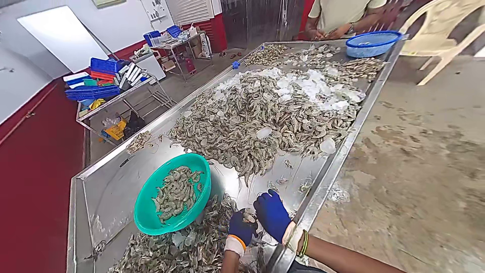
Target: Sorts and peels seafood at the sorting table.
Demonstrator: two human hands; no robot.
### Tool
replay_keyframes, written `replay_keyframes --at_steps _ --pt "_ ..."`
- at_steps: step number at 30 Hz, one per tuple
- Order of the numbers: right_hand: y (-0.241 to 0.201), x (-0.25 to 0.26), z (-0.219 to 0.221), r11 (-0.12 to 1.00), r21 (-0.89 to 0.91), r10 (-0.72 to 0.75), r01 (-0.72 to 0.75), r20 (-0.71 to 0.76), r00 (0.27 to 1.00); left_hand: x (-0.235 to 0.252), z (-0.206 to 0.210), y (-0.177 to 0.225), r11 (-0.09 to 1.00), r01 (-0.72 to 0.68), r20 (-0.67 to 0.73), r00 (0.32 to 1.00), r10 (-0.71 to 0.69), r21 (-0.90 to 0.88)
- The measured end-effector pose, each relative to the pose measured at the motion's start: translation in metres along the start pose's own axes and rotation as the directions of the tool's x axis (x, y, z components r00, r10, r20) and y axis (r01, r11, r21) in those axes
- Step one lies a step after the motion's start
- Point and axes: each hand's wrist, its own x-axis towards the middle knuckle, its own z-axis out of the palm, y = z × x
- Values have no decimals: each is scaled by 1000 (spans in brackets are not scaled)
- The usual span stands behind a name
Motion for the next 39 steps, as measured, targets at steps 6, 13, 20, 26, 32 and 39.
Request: replay_keyframes --at_steps 6,13,20,26,32,39 --pt "115 42 -10 910 167 396 -379 -84 914 -6 -3 -26 936 -120 -65 992 104 -332" --pt "60 16 22 885 427 105 -186 205 973 6 -1 -39 758 -193 -163 980 116 -623" --pt "157 120 -14 982 127 158 -143 -114 981 9 -2 -40 742 -267 -169 964 206 -615" --pt "63 52 17 948 60 300 -312 158 941 32 33 -43 814 -476 -376 858 349 -331" --pt "10 -5 -5 939 251 162 -236 283 945 22 42 -20 953 -296 -282 921 269 -57" --pt "13 -15 14 998 -9 63 -62 140 988 5 35 -5 999 -13 -11 1000 14 51"
